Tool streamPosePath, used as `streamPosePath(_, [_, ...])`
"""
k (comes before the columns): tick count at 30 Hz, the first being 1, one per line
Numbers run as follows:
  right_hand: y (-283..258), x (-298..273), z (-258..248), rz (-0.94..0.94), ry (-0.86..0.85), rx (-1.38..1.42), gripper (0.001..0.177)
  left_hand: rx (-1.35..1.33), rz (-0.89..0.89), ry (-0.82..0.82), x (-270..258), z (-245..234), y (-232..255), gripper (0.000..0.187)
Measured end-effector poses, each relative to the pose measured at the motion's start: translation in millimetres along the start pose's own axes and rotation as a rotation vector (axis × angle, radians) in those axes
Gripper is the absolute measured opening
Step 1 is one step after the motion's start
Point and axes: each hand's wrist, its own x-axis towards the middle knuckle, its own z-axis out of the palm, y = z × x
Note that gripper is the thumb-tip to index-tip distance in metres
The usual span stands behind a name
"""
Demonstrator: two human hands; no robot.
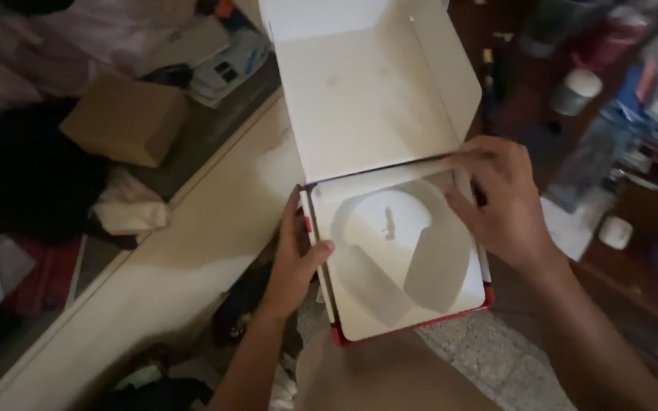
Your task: The person picks up and rearranges various items on a desk, including a tablet, a headphone box, and grooming tools, and organizes several small accessories on the desk surface.
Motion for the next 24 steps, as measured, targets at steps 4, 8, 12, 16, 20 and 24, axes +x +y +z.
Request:
streamPosePath(4, [-6.4, -17.4, -21.4, -0.192, -0.018, -0.431, 0.028, 0.011, -0.068, -0.067, -8.7, 23.0, -11.5, 0.094])
streamPosePath(8, [-5.6, -30.0, -33.7, -0.182, -0.025, -0.487, 0.021, -0.082, -0.032, -0.141, -4.7, 31.8, -30.0, 0.087])
streamPosePath(12, [-3.0, -34.4, -43.2, -0.159, 0.045, -0.389, 0.019, -0.099, -0.015, -0.150, -5.2, 31.4, -45.7, 0.085])
streamPosePath(16, [-8.5, -37.5, -52.7, 0.163, 0.240, 0.016, 0.012, -0.167, -0.035, -0.139, -3.5, 20.6, -54.5, 0.085])
streamPosePath(20, [-11.5, -26.5, -33.8, 0.296, -0.063, 0.081, 0.015, -0.152, -0.007, -0.121, -1.0, 3.3, -53.6, 0.085])
streamPosePath(24, [-19.1, -18.4, -1.4, -0.022, -0.245, -0.252, 0.018, -0.129, -0.052, -0.094, 0.8, -10.4, -47.6, 0.086])
